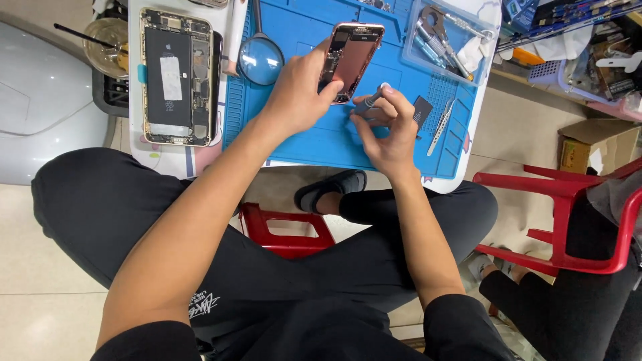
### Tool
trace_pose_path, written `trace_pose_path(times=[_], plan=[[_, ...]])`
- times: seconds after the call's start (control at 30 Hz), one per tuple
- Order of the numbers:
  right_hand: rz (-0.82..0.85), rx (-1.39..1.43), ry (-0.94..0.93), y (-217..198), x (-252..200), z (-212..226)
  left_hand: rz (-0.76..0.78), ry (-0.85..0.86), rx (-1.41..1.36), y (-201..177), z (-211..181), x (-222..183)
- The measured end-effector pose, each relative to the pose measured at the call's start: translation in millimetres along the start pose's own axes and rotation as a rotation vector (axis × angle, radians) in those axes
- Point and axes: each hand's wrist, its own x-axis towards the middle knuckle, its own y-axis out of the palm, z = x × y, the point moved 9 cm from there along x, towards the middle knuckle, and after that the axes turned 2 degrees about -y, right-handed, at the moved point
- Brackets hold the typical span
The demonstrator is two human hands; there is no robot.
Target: The person is repairing a smartphone by using a screwdriver to remove screws from the back cover and a pair of tweezers to manipulate internal components. The person works on a blue mat with various tools and parts laid out.
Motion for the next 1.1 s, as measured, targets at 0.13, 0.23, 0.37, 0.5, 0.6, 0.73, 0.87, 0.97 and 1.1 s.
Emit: trace_pose_path(times=[0.13,0.23,0.37,0.5,0.6,0.73,0.87,0.97,1.1], plan=[[-0.028,-0.033,-0.071,-2.0,-2.8,-3.9,0.015,0.008,0.047,1.8,-6.5,-4.2],[-0.134,0.005,-0.127,2.1,-7.5,-1.5,-0.008,0.023,0.098,10.3,-3.3,-14.1],[-0.299,0.106,-0.192,-3.1,5.0,14.1,-0.070,0.095,0.165,21.3,3.4,-23.1],[-0.365,0.065,-0.191,-2.5,5.7,12.3,-0.070,0.091,0.132,21.0,3.3,-24.2],[-0.357,0.063,-0.140,-3.1,6.6,8.6,-0.089,0.043,0.059,15.0,2.4,-20.9],[-0.366,0.051,-0.097,-2.8,6.4,1.3,-0.100,0.008,0.056,12.5,1.9,-20.6],[-0.349,0.097,-0.144,-1.1,5.0,-4.1,-0.124,0.019,0.003,7.2,-4.4,-17.1],[-0.353,0.088,-0.160,0.2,3.1,-7.5,-0.128,0.011,0.030,9.3,2.3,-18.9],[-0.356,0.083,-0.147,0.5,-0.2,-13.7,-0.133,0.026,0.018,8.6,-1.0,-18.8]])
